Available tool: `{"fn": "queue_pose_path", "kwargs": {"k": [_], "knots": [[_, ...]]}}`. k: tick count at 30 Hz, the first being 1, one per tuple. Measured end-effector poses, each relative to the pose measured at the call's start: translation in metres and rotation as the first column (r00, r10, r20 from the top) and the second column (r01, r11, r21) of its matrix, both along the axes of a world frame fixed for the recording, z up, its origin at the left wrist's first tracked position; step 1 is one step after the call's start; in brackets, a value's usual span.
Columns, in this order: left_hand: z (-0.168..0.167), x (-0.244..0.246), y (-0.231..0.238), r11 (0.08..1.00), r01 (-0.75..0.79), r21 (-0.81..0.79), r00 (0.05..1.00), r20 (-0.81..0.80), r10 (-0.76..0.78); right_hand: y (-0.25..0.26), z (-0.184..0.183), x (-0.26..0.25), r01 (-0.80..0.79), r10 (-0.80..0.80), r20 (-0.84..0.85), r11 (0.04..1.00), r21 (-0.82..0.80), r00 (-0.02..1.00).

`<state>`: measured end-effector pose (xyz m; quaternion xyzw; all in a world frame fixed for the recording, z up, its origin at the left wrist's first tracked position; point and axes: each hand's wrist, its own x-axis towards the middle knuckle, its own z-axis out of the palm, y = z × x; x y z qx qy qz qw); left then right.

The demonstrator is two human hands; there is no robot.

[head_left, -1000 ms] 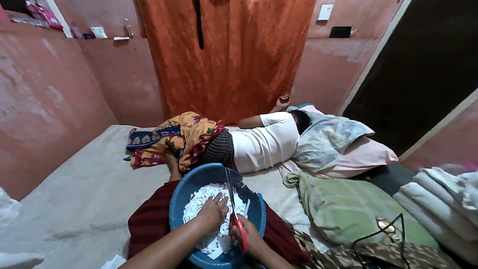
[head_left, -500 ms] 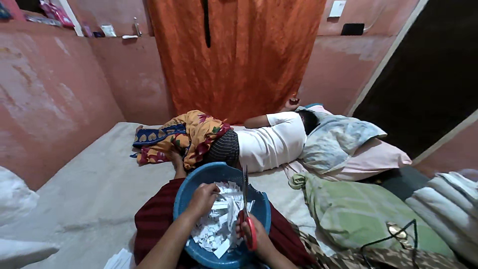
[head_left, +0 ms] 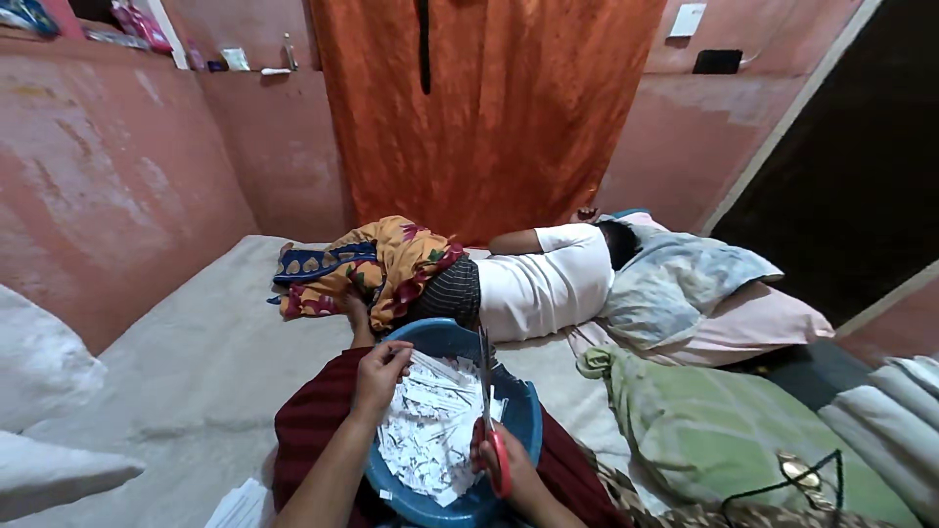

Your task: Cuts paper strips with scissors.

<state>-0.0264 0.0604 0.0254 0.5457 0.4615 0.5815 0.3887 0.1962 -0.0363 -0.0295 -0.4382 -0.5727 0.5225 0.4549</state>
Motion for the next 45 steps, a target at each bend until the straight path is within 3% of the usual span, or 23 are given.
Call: {"fn": "queue_pose_path", "kwargs": {"k": [5, 9, 14, 21, 28, 35, 41, 45], "knots": [[0.009, 0.003, -0.006, 0.995, -0.100, -0.023, 0.952, 0.287, 0.102, 0.002, 0.000, 0.001, -0.011, 0.012, 0.060, 1.000, -0.013, 0.998], [0.010, 0.005, -0.007, 0.992, -0.116, -0.045, 0.923, 0.365, 0.124, 0.004, -0.002, 0.002, -0.028, 0.032, 0.102, 0.999, -0.037, 0.994], [0.007, 0.005, -0.010, 0.995, -0.084, -0.050, 0.944, 0.317, 0.095, 0.009, 0.002, 0.001, -0.063, 0.090, 0.168, 0.985, -0.160, 0.982], [0.004, 0.004, -0.017, 0.999, -0.018, -0.031, 0.988, 0.151, 0.022, 0.006, 0.008, -0.001, -0.033, 0.058, 0.166, 0.988, -0.150, 0.984], [0.000, 0.004, -0.015, 0.996, -0.072, 0.043, 0.962, 0.265, 0.058, 0.007, 0.008, 0.000, -0.052, 0.077, 0.135, 0.983, -0.179, 0.988], [0.001, 0.006, -0.020, 1.000, 0.018, 0.005, 0.993, 0.118, -0.019, 0.010, 0.002, 0.002, -0.093, 0.115, 0.137, 0.983, -0.158, 0.984], [-0.001, 0.005, -0.018, 1.000, 0.007, 0.020, 0.984, 0.180, -0.011, 0.006, 0.007, 0.000, -0.045, 0.065, 0.126, 0.987, -0.155, 0.990], [-0.001, 0.006, -0.019, 1.000, -0.004, 0.028, 0.976, 0.216, -0.002, 0.009, 0.003, 0.002, -0.107, 0.131, 0.136, 0.979, -0.176, 0.982]]}}
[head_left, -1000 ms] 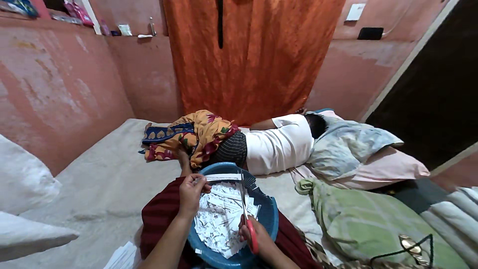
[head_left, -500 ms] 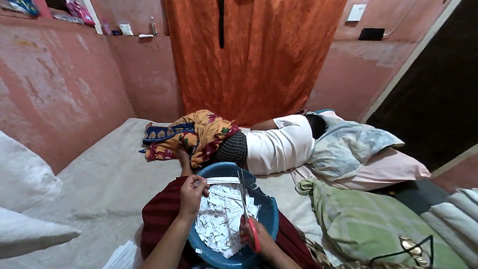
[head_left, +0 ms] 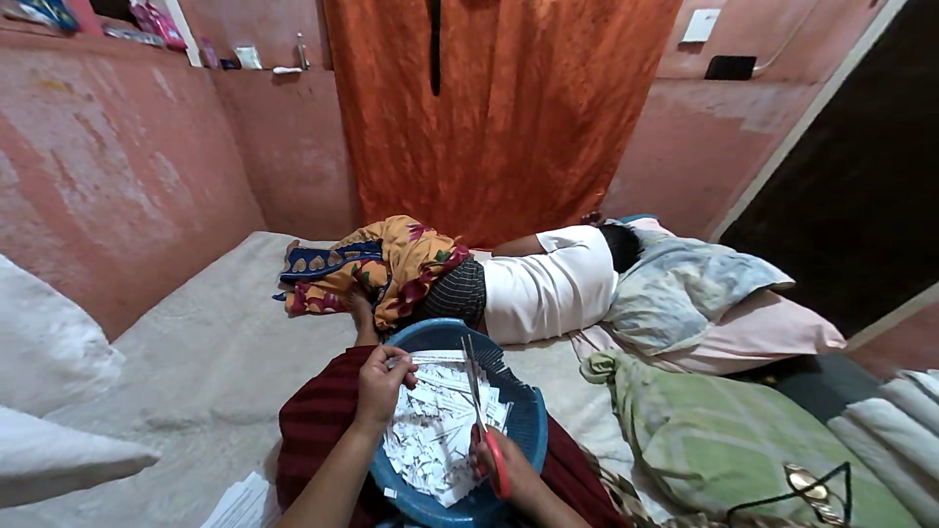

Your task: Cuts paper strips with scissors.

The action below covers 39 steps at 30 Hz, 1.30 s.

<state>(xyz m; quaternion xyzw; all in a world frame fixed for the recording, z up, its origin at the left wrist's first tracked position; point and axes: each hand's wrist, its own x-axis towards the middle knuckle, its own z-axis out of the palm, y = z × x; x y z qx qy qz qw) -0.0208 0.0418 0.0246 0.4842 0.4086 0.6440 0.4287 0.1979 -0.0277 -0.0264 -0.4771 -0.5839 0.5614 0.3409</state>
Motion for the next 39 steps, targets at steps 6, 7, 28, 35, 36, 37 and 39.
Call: {"fn": "queue_pose_path", "kwargs": {"k": [6, 7, 28, 35, 36, 37, 39], "knots": [[0.0011, 0.0027, -0.0037, 0.993, 0.111, -0.031, 0.991, -0.075, -0.113, -0.0022, 0.0023, -0.0015, 0.035, -0.035, 0.009, 0.999, 0.021, 0.999], [0.0011, 0.0030, -0.0037, 0.994, 0.107, -0.029, 0.991, -0.073, -0.108, -0.0028, 0.0022, -0.0016, 0.045, -0.045, 0.006, 0.999, 0.030, 0.999], [0.0026, 0.0050, -0.0064, 0.987, 0.142, -0.074, 0.986, -0.082, -0.148, 0.0013, -0.0015, 0.0003, -0.024, 0.024, 0.033, 1.000, 0.008, 0.999], [0.0019, 0.0058, -0.0076, 0.972, 0.210, -0.106, 0.967, -0.120, -0.222, -0.0022, 0.0025, -0.0009, 0.022, -0.023, 0.038, 1.000, 0.015, 0.999], [0.0017, 0.0056, -0.0070, 0.976, 0.193, -0.098, 0.973, -0.113, -0.203, -0.0028, 0.0032, -0.0009, 0.026, -0.026, 0.039, 1.000, 0.016, 0.999], [0.0019, 0.0052, -0.0065, 0.979, 0.179, -0.092, 0.977, -0.101, -0.188, -0.0027, 0.0036, -0.0011, 0.027, -0.027, 0.038, 1.000, 0.015, 0.999], [0.0025, 0.0048, -0.0063, 0.982, 0.167, -0.093, 0.981, -0.082, -0.175, -0.0005, 0.0005, -0.0010, 0.007, -0.007, 0.044, 1.000, 0.006, 0.999]]}}
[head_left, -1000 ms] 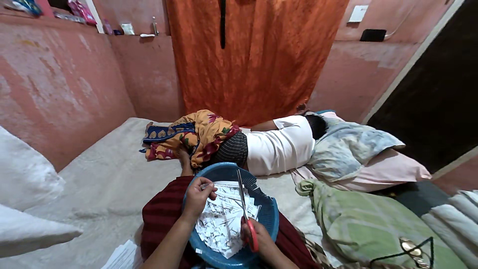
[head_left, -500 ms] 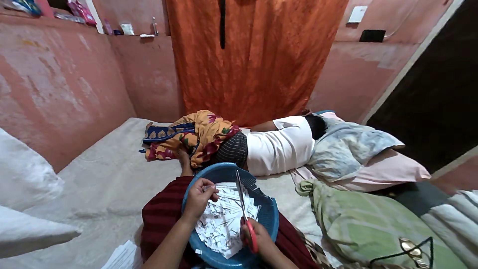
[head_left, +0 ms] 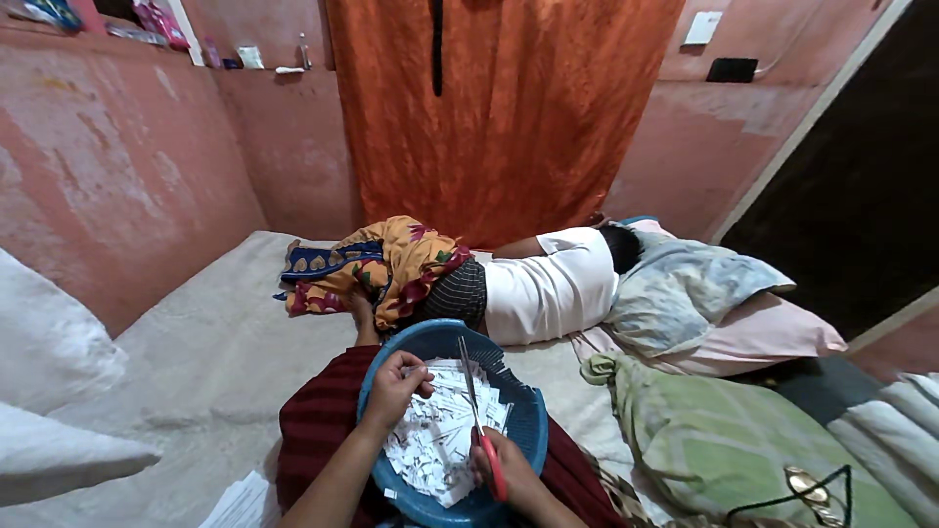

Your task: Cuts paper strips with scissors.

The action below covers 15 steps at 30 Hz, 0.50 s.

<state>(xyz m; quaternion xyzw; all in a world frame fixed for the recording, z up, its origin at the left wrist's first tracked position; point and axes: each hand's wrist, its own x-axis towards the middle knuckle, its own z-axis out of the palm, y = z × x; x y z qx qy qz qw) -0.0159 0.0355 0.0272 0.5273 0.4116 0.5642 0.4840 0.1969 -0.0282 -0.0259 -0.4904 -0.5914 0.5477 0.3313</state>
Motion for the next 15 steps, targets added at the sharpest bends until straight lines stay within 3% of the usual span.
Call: {"fn": "queue_pose_path", "kwargs": {"k": [8, 15], "knots": [[0.0021, 0.0019, -0.0027, 0.994, 0.098, -0.051, 0.992, -0.071, -0.102, 0.0011, 0.0015, -0.0003, -0.024, 0.024, 0.027, 1.000, 0.002, 0.999], [-0.0011, 0.0008, 0.0005, 0.999, 0.035, -0.017, 0.999, -0.021, -0.035, -0.0005, 0.0013, -0.0005, 0.014, -0.014, -0.004, 1.000, 0.016, 1.000]]}}
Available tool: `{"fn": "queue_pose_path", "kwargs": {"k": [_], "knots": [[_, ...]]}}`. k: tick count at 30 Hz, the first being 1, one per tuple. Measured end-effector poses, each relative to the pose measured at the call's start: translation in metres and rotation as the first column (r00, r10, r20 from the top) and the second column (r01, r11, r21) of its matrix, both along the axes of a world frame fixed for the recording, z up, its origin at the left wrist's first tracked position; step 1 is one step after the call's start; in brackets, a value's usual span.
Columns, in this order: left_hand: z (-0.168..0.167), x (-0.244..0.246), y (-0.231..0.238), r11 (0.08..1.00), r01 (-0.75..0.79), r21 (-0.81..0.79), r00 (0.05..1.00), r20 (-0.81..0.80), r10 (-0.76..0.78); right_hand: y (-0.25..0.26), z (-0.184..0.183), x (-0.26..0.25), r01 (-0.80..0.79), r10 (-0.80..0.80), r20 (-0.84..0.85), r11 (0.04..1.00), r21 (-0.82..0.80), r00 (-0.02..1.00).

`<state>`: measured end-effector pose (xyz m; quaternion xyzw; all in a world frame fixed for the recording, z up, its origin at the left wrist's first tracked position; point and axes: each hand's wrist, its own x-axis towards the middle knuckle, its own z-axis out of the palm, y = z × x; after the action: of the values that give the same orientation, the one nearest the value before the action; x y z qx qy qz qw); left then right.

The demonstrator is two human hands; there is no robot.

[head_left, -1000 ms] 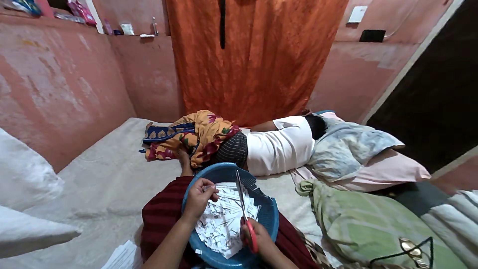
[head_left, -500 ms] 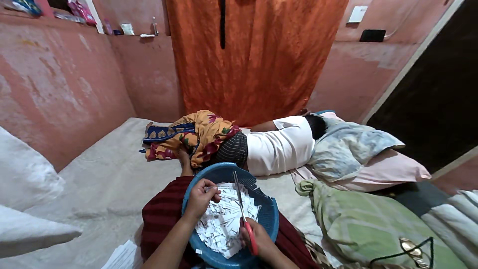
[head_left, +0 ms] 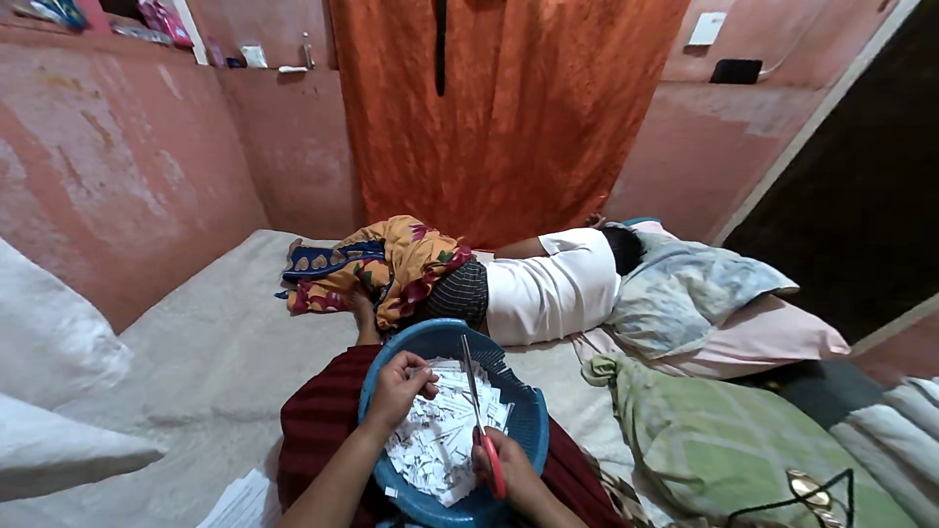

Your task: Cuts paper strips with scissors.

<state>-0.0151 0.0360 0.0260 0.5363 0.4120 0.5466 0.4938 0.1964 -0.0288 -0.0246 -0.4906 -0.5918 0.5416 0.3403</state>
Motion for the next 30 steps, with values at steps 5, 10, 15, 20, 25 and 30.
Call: {"fn": "queue_pose_path", "kwargs": {"k": [5, 10, 15, 20, 25, 30], "knots": [[0.0045, 0.0026, -0.0034, 0.998, 0.042, -0.044, 0.998, -0.049, -0.044, 0.0032, 0.0005, 0.0000, -0.057, 0.059, 0.093, 0.998, -0.023, 0.994], [0.0031, 0.0027, -0.0037, 0.998, 0.050, -0.034, 0.998, -0.048, -0.052, -0.0008, 0.0021, 0.0003, -0.031, 0.031, 0.043, 0.999, 0.009, 0.999], [0.0017, 0.0019, -0.0013, 1.000, 0.000, -0.014, 1.000, 0.020, 0.000, 0.0033, -0.0023, 0.0004, -0.059, 0.061, 0.062, 0.998, -0.032, 0.996], [0.0036, 0.0034, -0.0043, 0.996, 0.067, -0.065, 0.996, -0.056, -0.070, 0.0045, -0.0009, -0.0002, -0.084, 0.089, 0.097, 0.995, -0.055, 0.991], [0.0043, 0.0042, -0.0042, 0.998, 0.048, -0.050, 0.998, -0.047, -0.050, 0.0002, 0.0000, -0.0006, -0.044, 0.042, 0.077, 0.999, 0.024, 0.996], [0.0046, 0.0041, -0.0043, 0.996, 0.052, -0.070, 0.998, -0.027, -0.054, 0.0048, -0.0016, 0.0005, -0.089, 0.093, 0.129, 0.995, -0.035, 0.987]]}}
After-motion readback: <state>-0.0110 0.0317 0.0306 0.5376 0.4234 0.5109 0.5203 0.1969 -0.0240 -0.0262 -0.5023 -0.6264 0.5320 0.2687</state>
